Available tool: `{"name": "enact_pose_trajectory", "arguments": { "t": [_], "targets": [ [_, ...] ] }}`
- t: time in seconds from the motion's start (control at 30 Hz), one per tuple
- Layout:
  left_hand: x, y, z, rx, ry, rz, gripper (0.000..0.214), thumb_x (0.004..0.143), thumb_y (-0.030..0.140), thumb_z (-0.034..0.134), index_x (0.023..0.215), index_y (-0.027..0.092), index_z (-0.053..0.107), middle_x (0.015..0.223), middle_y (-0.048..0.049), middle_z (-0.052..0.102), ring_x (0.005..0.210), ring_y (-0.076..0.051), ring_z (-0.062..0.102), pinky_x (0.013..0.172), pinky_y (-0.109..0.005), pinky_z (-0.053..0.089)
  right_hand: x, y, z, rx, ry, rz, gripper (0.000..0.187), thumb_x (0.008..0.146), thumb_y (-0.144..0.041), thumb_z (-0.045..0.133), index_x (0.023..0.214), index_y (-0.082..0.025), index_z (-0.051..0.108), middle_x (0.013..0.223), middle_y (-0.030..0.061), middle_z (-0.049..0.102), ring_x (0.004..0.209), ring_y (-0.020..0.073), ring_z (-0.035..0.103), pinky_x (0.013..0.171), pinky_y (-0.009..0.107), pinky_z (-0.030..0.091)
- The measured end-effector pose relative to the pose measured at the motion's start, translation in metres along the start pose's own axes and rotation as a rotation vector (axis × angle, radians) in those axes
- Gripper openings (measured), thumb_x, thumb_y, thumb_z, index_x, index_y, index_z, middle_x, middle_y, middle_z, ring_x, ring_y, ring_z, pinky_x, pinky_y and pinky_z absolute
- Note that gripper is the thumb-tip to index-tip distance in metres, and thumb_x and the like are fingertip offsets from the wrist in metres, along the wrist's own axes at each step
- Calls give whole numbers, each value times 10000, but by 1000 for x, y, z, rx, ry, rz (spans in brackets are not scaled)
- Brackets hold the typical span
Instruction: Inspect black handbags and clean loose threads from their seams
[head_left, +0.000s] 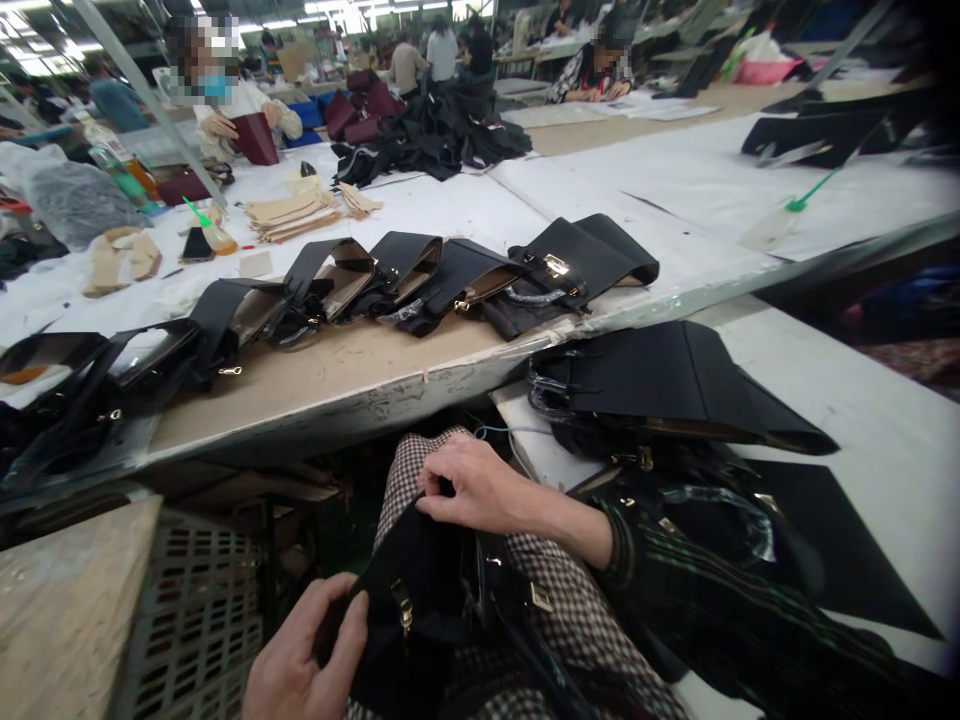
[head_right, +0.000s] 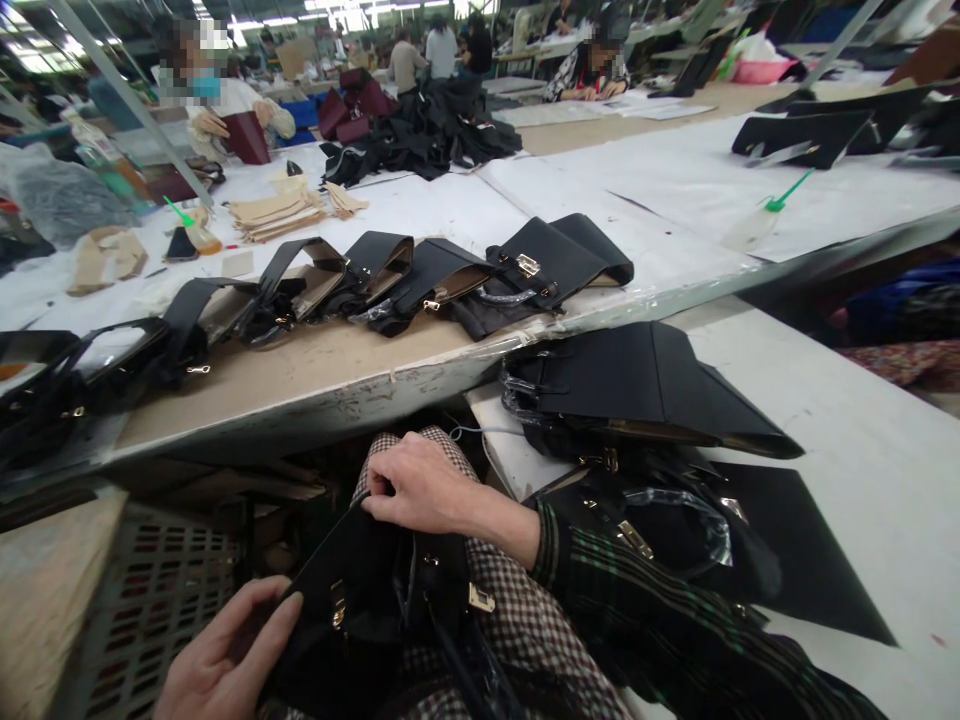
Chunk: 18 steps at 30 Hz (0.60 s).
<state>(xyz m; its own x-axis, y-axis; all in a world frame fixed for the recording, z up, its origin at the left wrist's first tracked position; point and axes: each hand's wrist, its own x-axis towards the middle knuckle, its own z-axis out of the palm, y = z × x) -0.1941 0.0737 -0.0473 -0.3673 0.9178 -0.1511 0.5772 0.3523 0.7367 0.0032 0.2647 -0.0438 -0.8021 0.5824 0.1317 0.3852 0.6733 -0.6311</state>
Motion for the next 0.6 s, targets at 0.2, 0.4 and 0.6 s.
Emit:
{"name": "enact_pose_trajectory", "arguments": {
  "t": [0.2,0.4,0.6],
  "targets": [
    [21,24,6,394,-74,294,306,922,445,494,1111,292,681,1018,-22,727,896,-211,712,750,-241,548,3,-4,3,-31,-6,-20,166,819,-306,659,712,-191,604,711,-18,669,711,146,567,783,301,360],
    [32,35,19,555,-81,298,306,967,397,431,1115,282,672,916,-27,705,762,-193,699,630,-231,496,1,-3,1,-42,-19,-16,163,829,-319,663,736,-189,628,737,-4,680,738,155,566,758,298,350],
    [36,32,14,262,-164,256,288,944,401,483,1037,254,713,855,-18,681,767,-172,667,706,-215,477,-1,-1,-3,-27,-50,-6,159,828,-335,670,752,-196,649,743,-11,679,744,154,545,722,286,332]
  ]
}}
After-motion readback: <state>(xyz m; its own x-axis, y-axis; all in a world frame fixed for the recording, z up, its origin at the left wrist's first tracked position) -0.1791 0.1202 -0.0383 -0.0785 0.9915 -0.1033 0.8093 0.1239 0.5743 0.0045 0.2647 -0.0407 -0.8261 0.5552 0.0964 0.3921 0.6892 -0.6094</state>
